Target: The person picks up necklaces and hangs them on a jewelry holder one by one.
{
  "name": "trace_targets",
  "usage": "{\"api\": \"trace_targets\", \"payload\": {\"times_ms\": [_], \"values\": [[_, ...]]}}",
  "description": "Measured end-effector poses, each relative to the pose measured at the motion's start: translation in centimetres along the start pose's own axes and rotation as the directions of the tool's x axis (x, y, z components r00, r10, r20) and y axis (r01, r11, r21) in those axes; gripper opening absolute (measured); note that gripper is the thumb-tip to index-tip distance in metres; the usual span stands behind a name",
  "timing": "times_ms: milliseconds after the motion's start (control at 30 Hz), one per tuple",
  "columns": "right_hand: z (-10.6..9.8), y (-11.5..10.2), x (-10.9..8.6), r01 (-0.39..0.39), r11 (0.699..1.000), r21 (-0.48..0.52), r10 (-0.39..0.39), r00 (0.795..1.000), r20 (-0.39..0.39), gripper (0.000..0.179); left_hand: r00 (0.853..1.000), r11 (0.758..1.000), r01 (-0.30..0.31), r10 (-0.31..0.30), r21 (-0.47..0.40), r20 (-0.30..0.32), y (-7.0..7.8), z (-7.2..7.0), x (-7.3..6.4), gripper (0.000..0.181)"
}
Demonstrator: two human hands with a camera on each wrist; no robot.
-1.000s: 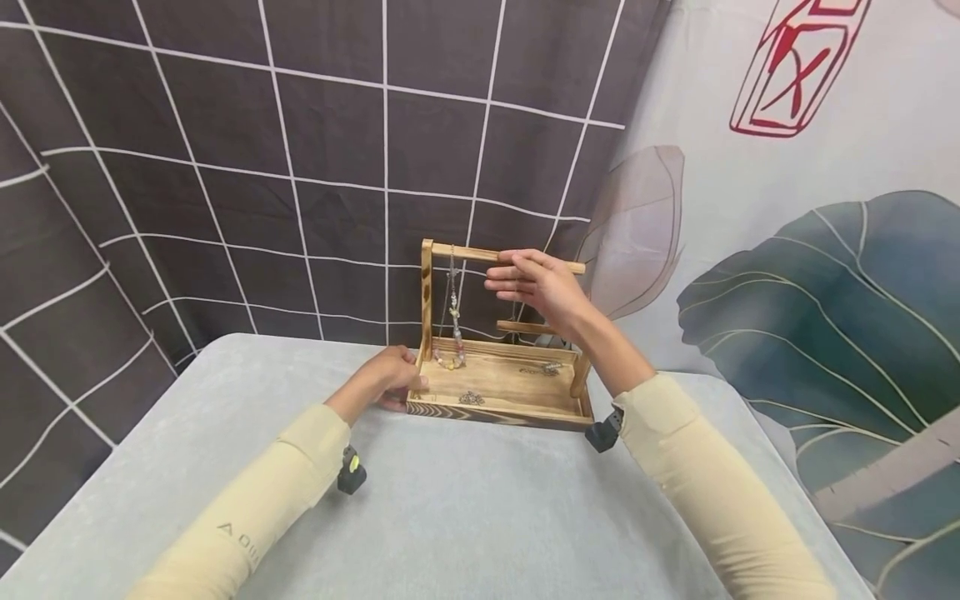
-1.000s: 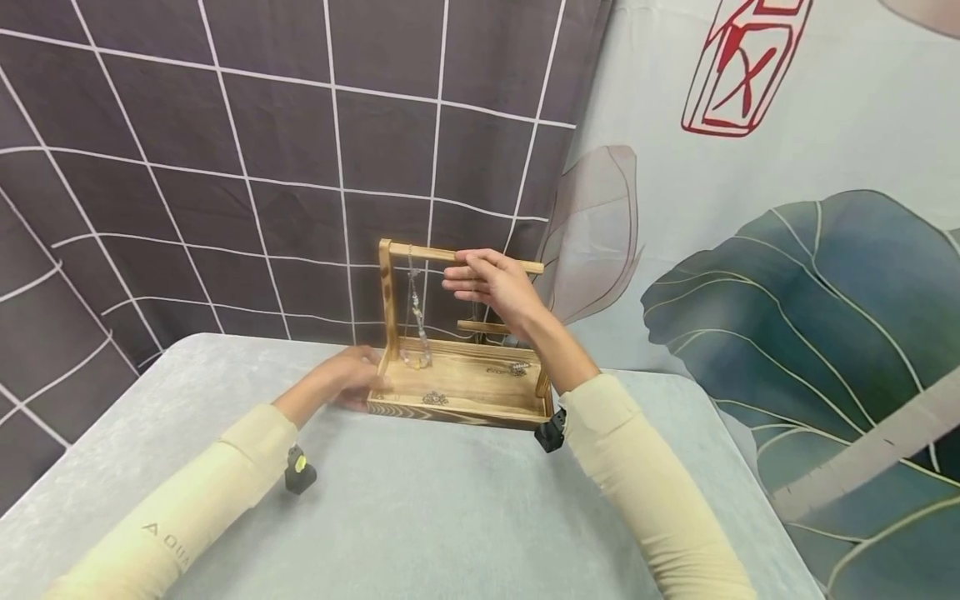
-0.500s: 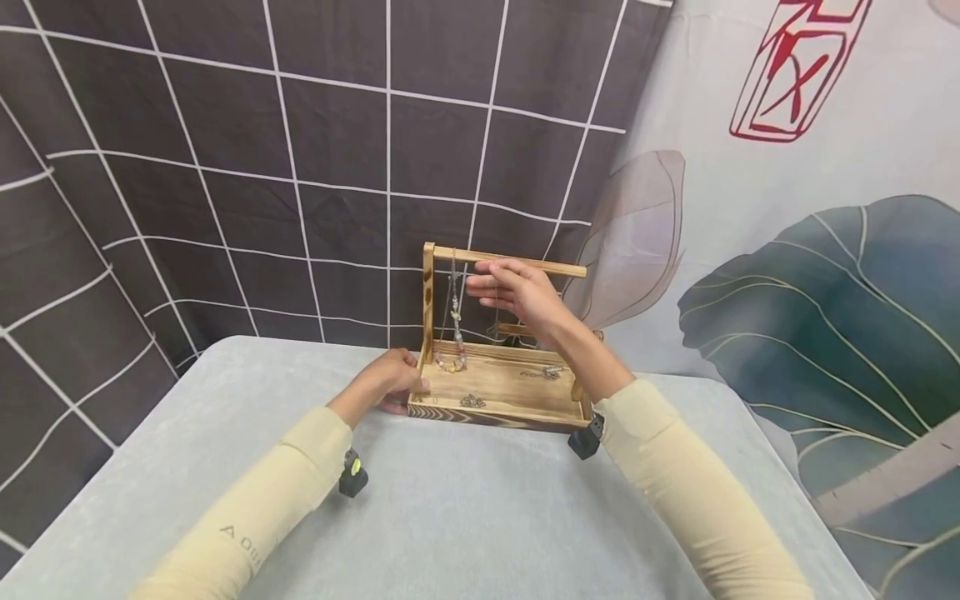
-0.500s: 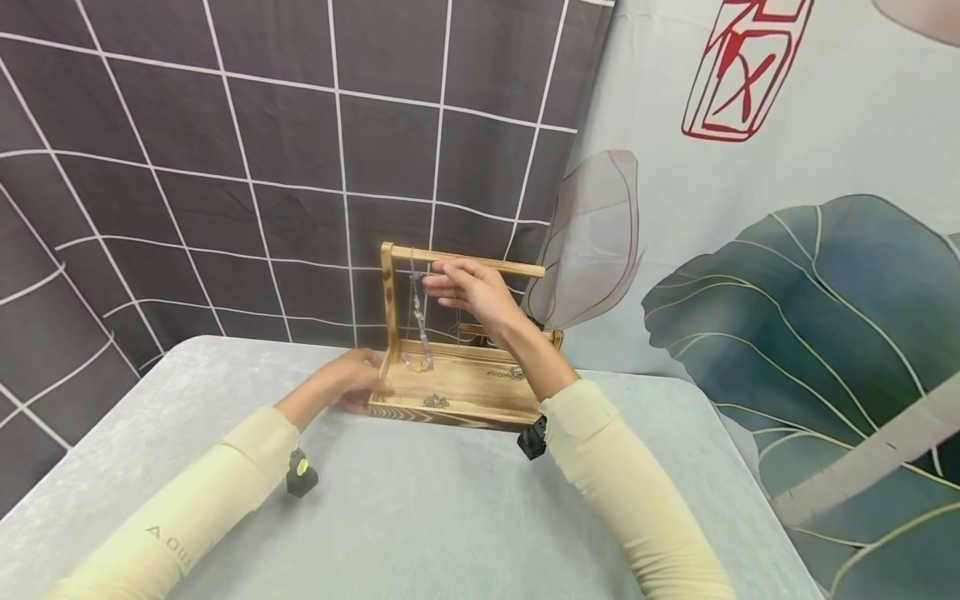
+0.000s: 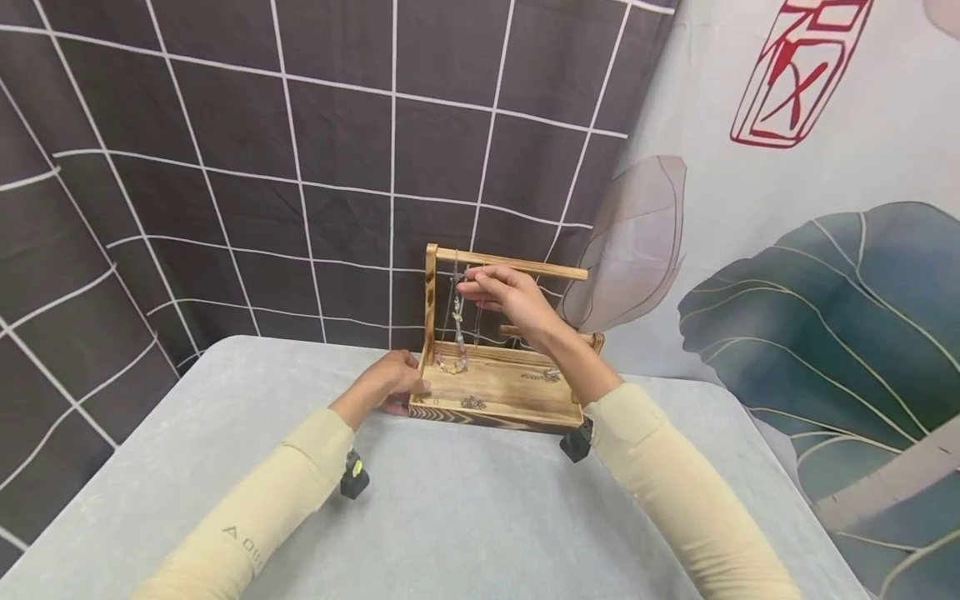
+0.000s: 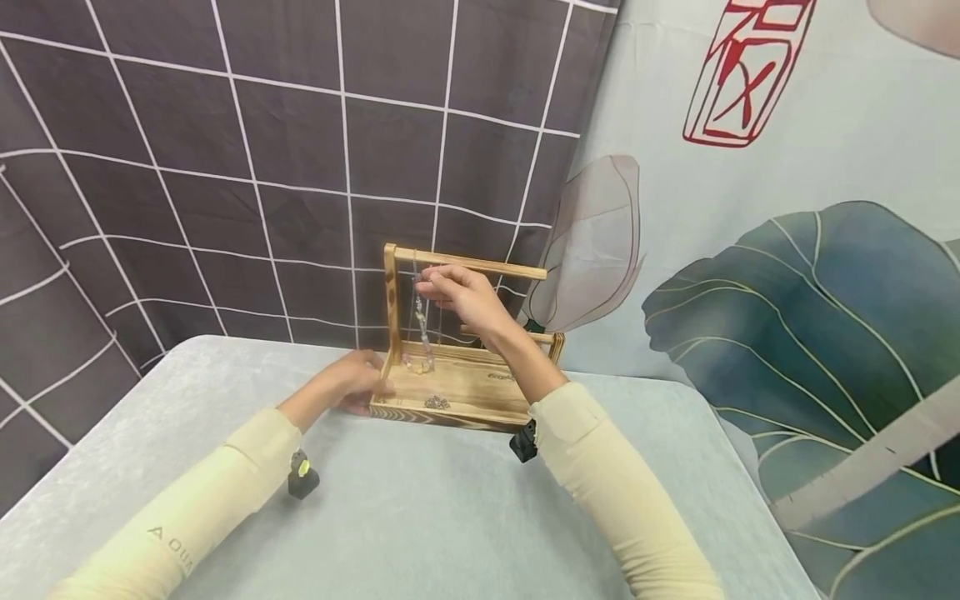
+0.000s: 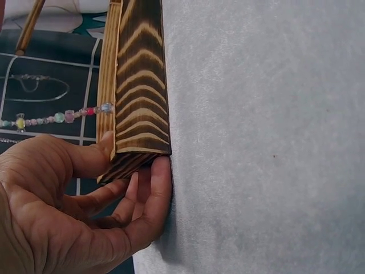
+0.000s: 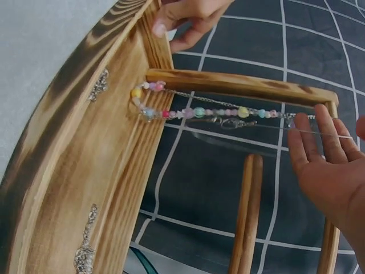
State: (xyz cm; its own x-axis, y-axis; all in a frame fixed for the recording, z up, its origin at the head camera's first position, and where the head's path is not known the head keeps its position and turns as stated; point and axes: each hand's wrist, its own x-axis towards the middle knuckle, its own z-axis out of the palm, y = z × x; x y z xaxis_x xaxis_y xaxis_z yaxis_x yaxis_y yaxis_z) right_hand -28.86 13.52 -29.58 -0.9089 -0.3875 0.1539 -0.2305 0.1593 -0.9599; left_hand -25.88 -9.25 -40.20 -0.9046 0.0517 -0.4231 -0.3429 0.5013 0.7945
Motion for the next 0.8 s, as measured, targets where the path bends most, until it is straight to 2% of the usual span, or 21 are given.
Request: {"api": "trace_targets", "payload": {"times_ms": [333, 567, 800], "values": [[-0.7, 0.6, -0.7, -0.023, 0.982, -0.186, 0.026, 1.0, 0.014, 0.043, 1.0, 1.0, 0.007, -0.007, 0.003, -0.001, 0.1, -0.1, 0.2, 0.05], [-1.4, 1.1, -1.4, -0.022, 0.948, -0.318, 0.036, 0.999, 0.037, 0.046, 1.0, 1.0, 0.02, -0.02, 0.003, 0.006, -0.1, -0.1, 0.3, 0.051], [-2.2, 1.5, -2.1, 0.013, 0.913, -0.409, -0.006, 1.0, 0.019, 0.046, 1.0, 1.0, 0.005, -0.005, 0.018, -0.001, 0.0, -0.2, 0.4, 0.051]]}}
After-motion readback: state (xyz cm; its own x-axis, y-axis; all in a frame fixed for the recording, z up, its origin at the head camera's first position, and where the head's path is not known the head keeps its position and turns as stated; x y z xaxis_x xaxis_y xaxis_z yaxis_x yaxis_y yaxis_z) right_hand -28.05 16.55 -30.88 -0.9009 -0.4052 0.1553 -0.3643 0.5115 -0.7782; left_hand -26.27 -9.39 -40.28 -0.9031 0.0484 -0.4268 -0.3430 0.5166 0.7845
